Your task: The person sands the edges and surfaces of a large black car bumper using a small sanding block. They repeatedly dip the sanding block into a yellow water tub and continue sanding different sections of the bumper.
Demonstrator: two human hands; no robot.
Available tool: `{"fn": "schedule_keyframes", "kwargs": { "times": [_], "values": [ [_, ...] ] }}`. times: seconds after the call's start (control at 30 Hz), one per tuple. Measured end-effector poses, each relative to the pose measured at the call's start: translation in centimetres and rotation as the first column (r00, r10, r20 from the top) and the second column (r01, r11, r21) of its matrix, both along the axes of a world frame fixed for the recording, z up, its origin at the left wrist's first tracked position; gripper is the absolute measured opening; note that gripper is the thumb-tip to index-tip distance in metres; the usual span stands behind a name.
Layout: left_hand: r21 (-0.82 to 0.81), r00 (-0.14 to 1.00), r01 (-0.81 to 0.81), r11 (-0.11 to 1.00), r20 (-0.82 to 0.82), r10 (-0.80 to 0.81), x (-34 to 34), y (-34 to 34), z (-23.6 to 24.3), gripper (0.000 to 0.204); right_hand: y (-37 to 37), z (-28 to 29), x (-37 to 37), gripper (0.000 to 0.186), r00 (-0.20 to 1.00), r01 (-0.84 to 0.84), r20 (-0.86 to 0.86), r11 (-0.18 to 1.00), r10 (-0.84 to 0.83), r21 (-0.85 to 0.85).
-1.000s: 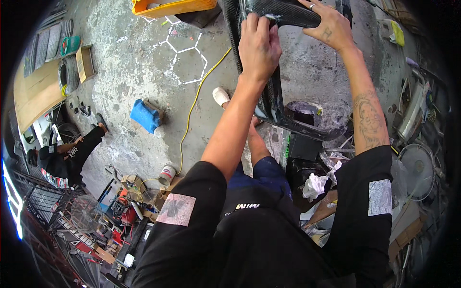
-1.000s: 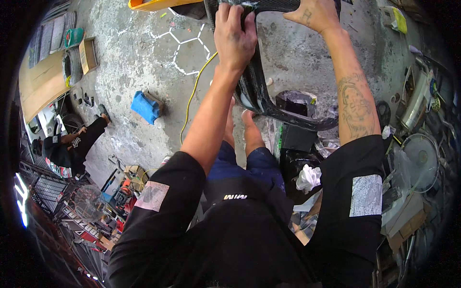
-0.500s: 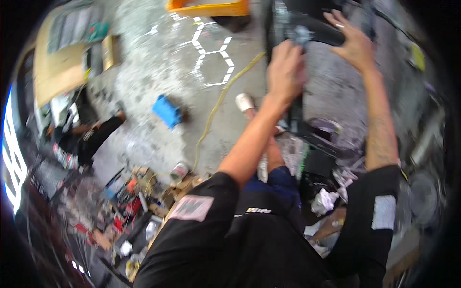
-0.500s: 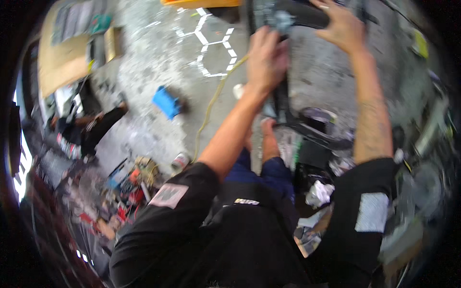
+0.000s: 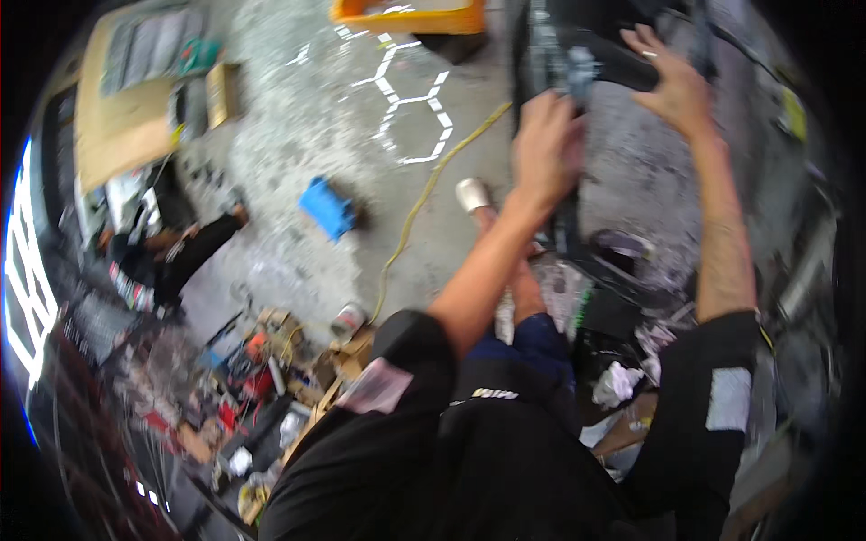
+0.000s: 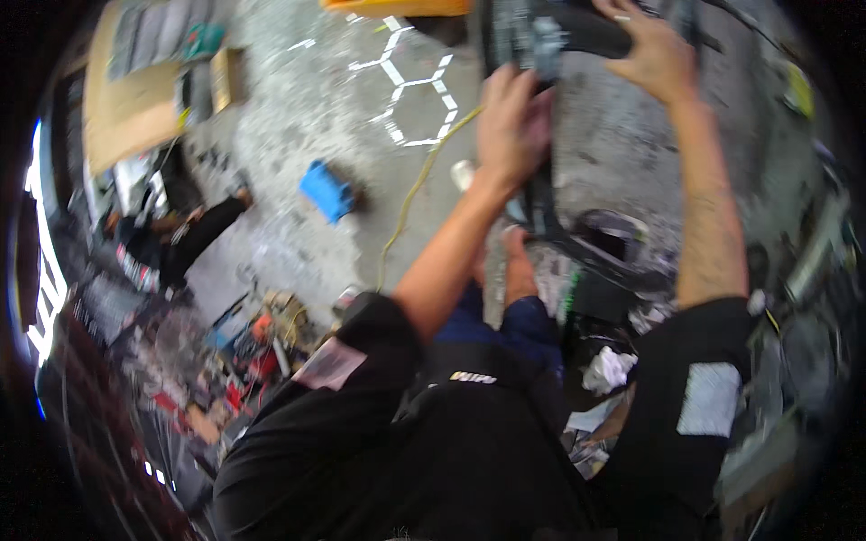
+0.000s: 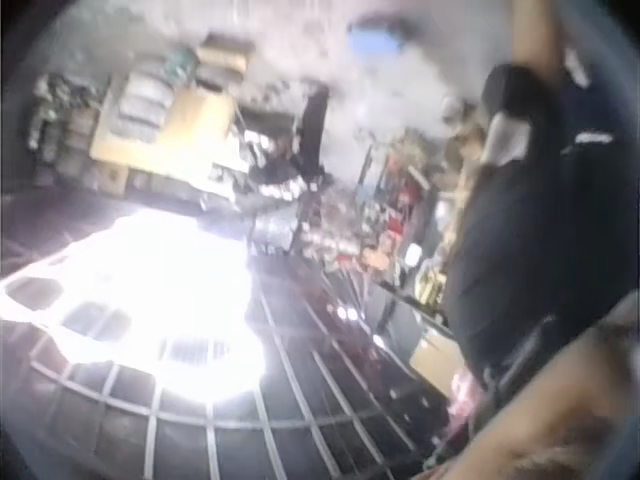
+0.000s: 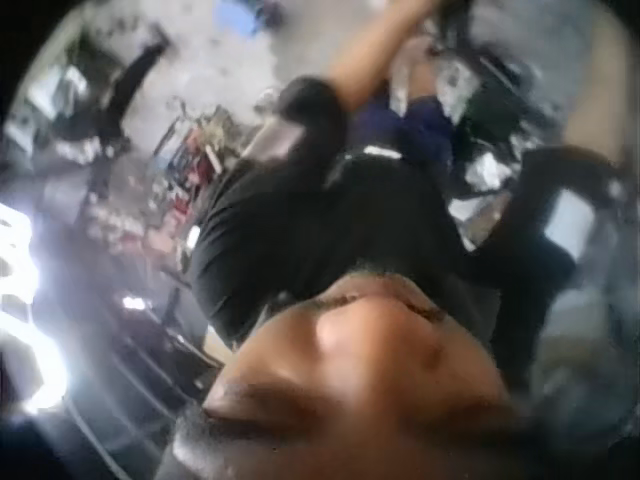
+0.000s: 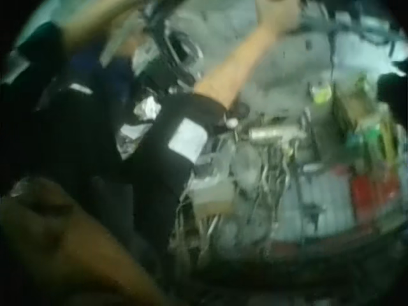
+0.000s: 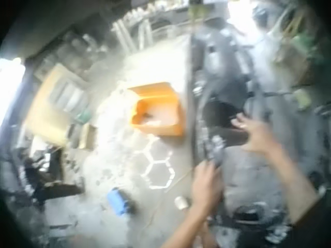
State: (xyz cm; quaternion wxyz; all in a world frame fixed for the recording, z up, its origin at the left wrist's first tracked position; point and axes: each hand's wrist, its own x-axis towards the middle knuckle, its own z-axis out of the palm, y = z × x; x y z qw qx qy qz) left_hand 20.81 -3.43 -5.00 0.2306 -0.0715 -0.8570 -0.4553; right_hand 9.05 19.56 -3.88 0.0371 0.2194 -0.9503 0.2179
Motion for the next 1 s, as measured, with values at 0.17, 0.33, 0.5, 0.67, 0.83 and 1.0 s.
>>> {"fn": "schedule_keyframes", "kwargs": {
  "times": [0.17,0.33,0.5,0.67,0.83,1.0],
  "values": [
    [-0.181,1.0,-0.008,0.983,0.01,0.01,-5.1,-1.0,1.6,0.015,-2.8,2.1,0.1,0.088,0.993,0.116,0.003,0.981,-0.117,0.157],
    [-0.117,0.993,0.006,0.993,0.117,0.008,0.4,0.3,0.4,0.014,-0.3,3.0,0.7,0.087,0.994,0.113,-0.015,0.978,-0.113,0.177],
    [-0.215,1.0,-0.008,0.977,-0.007,0.007,-4.4,-0.2,1.4,0.016,-2.3,3.7,1.0,0.087,0.99,0.122,0.051,0.98,-0.131,0.159],
    [-0.167,0.993,0.05,0.985,0.112,-0.031,-1.2,0.0,0.9,0.017,-0.6,3.3,0.4,0.088,0.991,0.117,0.041,0.976,-0.127,0.183],
    [-0.192,1.0,0.004,0.981,0.008,-0.003,-2.1,0.1,0.6,0.015,-1.5,3.3,0.5,0.09,0.988,0.13,0.064,0.982,-0.14,0.138],
    [-0.231,0.999,0.032,0.973,0.012,-0.03,-3.5,-0.1,1.4,0.014,-1.5,4.3,0.6,0.087,0.986,0.129,0.086,0.979,-0.143,0.159]
  ]
}}
